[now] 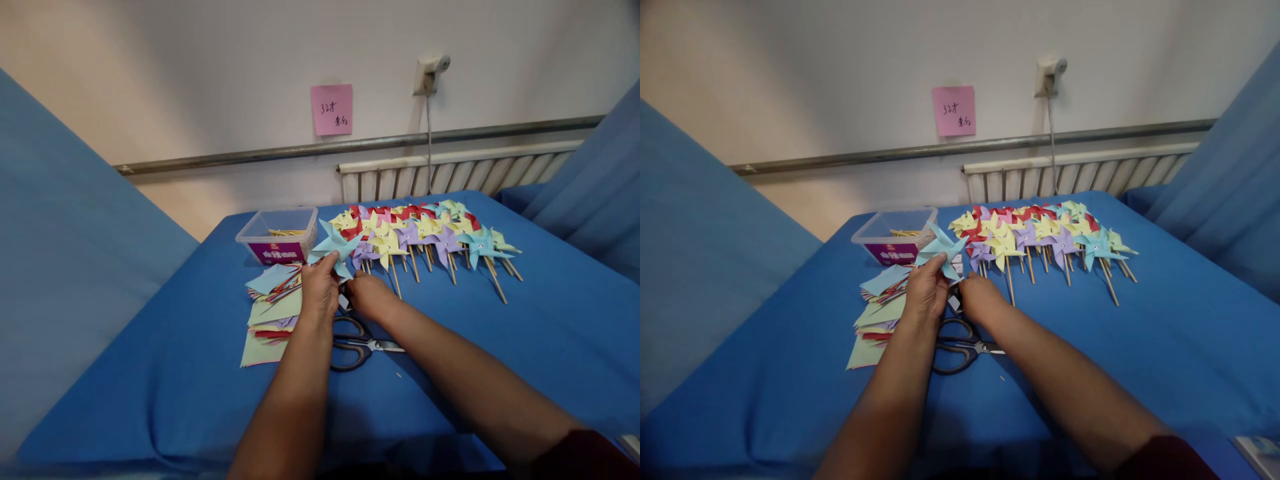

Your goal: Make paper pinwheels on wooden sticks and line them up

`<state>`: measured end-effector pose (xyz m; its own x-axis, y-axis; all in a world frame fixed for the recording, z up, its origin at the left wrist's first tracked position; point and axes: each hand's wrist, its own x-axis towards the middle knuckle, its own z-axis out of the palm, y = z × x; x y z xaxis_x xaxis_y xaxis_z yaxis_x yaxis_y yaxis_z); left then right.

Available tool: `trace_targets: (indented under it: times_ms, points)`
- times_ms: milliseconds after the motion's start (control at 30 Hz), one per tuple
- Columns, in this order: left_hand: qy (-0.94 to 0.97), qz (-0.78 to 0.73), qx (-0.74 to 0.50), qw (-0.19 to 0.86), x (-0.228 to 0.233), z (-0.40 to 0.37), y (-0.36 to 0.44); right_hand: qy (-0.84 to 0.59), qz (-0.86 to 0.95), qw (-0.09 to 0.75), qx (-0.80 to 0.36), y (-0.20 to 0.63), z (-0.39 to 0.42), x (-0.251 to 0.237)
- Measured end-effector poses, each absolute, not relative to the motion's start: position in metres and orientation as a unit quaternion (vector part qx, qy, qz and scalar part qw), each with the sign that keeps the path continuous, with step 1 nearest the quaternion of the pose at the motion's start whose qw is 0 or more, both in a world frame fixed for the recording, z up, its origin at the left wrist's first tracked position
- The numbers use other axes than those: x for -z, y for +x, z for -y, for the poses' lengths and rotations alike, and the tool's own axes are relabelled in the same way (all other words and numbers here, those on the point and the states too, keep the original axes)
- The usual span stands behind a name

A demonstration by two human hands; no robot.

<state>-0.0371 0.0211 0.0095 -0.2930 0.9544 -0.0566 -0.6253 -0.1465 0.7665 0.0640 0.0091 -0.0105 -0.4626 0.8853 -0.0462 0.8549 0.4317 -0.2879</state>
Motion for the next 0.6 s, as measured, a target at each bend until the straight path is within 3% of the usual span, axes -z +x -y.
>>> trace_targets:
  times_ms: [600]
  points:
    - [0.232,-0.363,-0.713,0.553,-0.008,-0.0214,-0.0379,-0.518,0.846,0.067,-0.108,0.0586,-0.0044,0.0091]
